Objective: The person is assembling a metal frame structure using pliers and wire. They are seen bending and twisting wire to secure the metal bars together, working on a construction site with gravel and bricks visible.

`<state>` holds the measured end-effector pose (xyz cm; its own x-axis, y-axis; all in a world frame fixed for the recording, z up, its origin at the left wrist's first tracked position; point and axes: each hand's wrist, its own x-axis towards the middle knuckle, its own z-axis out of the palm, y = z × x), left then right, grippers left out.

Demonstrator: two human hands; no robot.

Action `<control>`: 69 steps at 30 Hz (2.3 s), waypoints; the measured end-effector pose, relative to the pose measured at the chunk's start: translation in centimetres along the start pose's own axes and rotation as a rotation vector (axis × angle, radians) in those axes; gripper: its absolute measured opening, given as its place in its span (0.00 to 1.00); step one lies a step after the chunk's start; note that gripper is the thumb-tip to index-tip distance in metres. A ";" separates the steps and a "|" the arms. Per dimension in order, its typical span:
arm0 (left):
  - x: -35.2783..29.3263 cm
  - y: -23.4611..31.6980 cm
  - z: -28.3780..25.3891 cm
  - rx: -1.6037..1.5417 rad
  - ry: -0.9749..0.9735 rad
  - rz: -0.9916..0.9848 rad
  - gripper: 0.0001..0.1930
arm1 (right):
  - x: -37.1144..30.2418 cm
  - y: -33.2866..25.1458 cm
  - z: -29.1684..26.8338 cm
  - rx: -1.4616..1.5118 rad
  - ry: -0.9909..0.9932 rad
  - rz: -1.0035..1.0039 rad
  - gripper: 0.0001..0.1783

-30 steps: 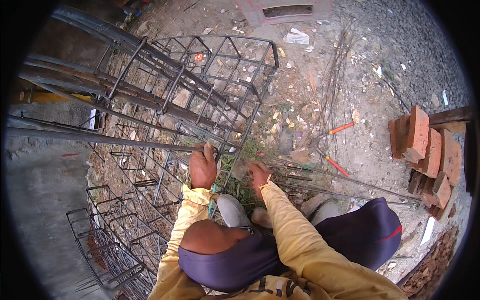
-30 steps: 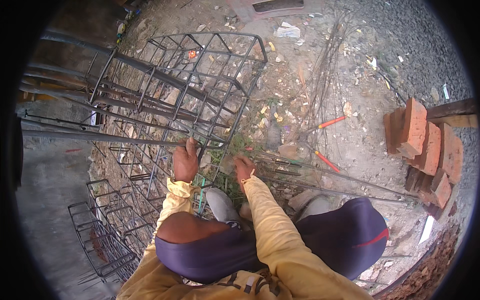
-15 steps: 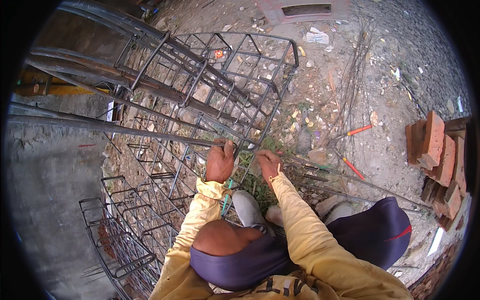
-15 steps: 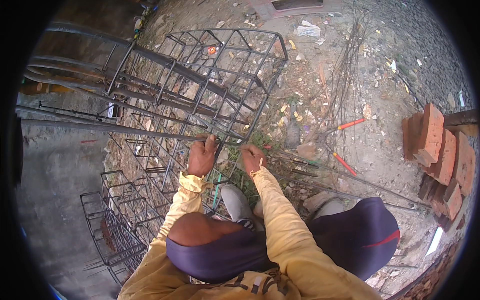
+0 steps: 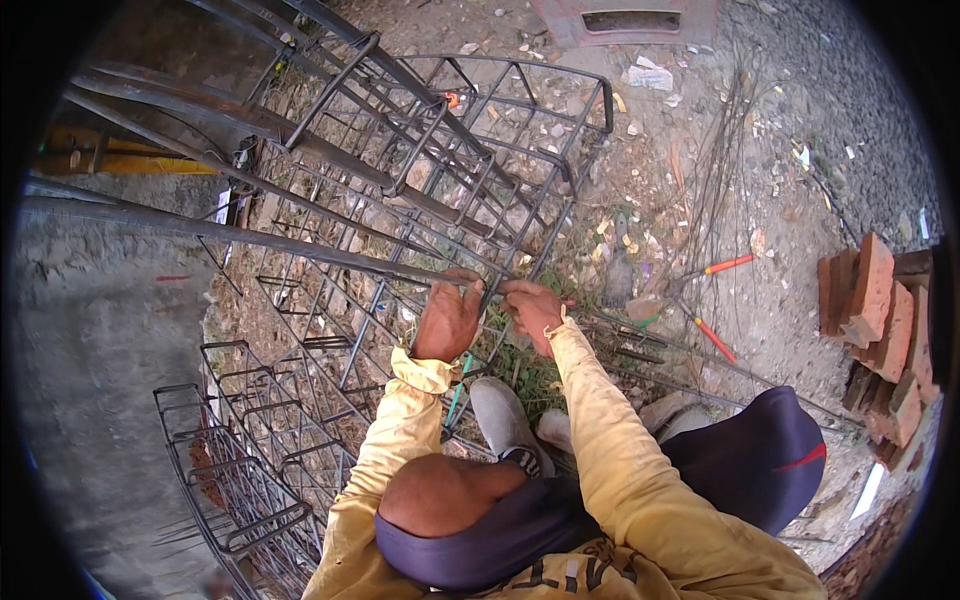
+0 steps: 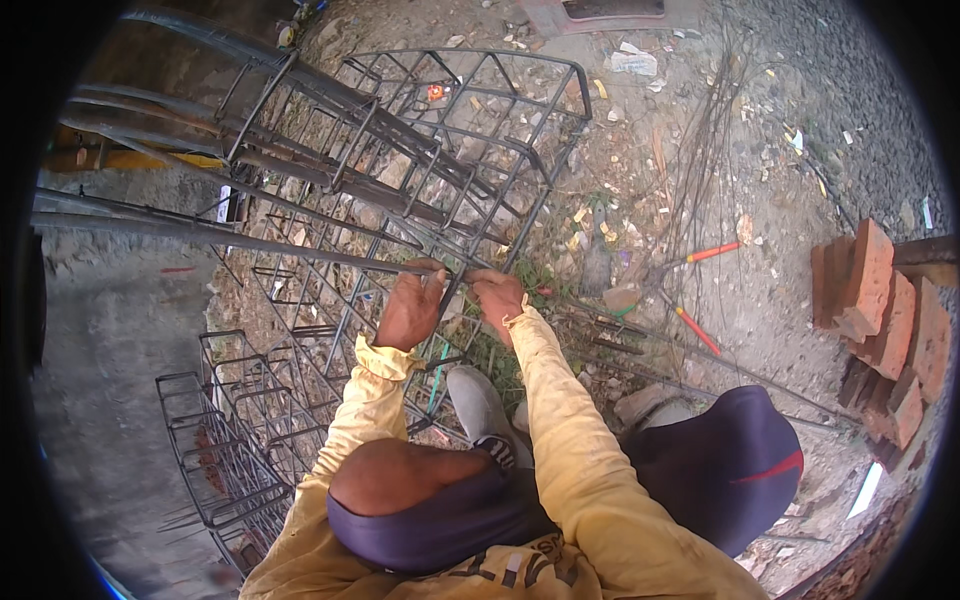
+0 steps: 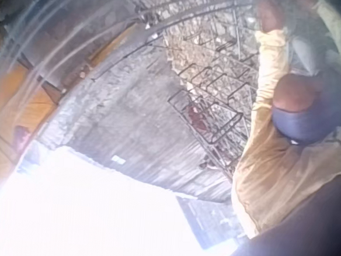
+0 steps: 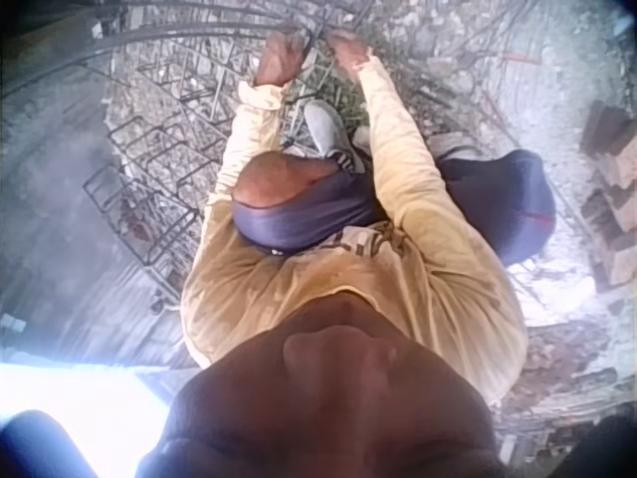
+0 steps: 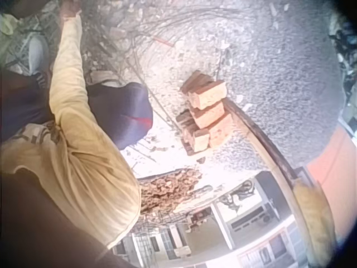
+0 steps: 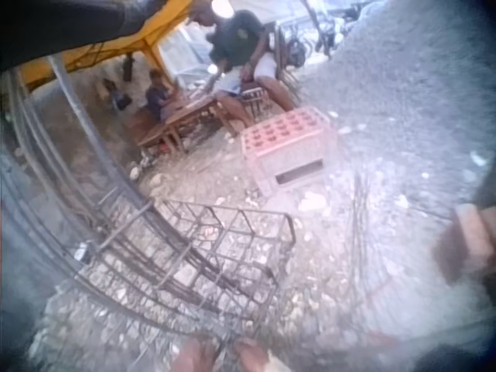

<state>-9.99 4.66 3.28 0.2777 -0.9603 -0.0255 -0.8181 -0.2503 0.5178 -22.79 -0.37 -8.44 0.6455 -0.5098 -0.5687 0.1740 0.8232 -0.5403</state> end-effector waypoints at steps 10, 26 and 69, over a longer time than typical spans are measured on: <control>0.1 -2.9 0.5 0.327 -0.022 0.358 0.10 | 0.0 -0.4 1.8 -0.117 0.031 -0.081 0.17; -0.1 -1.5 0.2 0.017 -0.103 0.064 0.08 | -4.0 -1.1 -1.2 -0.058 -0.132 -0.091 0.19; -0.1 -2.5 2.3 0.057 0.053 -0.063 0.11 | -3.3 -3.6 -2.8 -0.547 -0.305 -0.160 0.31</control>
<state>-9.11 5.13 -0.01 0.3545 -0.9350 -0.0103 -0.8250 -0.3180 0.4671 -27.57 -2.34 -6.38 0.8393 -0.4552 -0.2971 -0.0670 0.4558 -0.8876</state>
